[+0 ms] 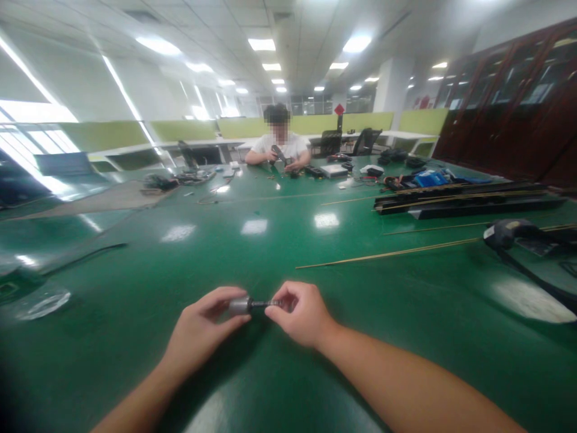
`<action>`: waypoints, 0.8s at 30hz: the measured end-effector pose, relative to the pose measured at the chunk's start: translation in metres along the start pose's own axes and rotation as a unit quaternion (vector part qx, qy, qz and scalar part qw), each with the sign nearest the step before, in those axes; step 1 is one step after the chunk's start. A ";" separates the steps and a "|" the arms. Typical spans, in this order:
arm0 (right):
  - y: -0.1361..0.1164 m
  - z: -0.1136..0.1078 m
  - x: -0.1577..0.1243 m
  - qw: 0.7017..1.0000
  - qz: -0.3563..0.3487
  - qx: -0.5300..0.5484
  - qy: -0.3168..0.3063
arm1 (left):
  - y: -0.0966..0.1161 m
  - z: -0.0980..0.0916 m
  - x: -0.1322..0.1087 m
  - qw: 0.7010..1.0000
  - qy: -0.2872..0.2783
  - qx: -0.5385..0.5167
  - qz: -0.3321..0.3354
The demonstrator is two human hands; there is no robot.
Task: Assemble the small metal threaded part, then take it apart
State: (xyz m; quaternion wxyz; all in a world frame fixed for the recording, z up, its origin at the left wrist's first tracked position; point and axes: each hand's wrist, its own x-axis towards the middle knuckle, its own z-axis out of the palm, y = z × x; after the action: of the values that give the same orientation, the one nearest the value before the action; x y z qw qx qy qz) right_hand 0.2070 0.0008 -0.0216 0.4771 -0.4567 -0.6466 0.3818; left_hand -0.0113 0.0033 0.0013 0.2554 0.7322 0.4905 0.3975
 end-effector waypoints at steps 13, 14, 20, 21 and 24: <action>-0.004 0.001 -0.002 1.000 -0.002 0.010 -0.004 | -0.007 -0.017 0.012 0.992 0.083 0.062 -0.076; -0.004 0.002 -0.002 1.000 -0.006 0.012 -0.007 | -0.009 -0.016 0.013 0.991 0.092 0.018 -0.092; -0.006 0.004 -0.005 0.999 -0.040 -0.003 -0.022 | -0.017 -0.009 0.015 0.949 0.115 -0.212 -0.205; -0.006 0.004 -0.006 0.998 -0.047 -0.007 -0.027 | -0.016 -0.010 0.014 0.937 0.117 -0.236 -0.230; -0.004 0.005 -0.007 0.997 -0.057 -0.007 -0.046 | -0.012 -0.027 0.008 0.917 0.117 -0.273 -0.267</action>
State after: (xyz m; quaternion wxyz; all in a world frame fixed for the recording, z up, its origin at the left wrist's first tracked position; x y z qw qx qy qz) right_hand 0.2018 -0.0072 -0.0209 0.4644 -0.4049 -0.6953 0.3700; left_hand -0.0379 0.0144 0.0096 0.4826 0.4239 0.5669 0.5158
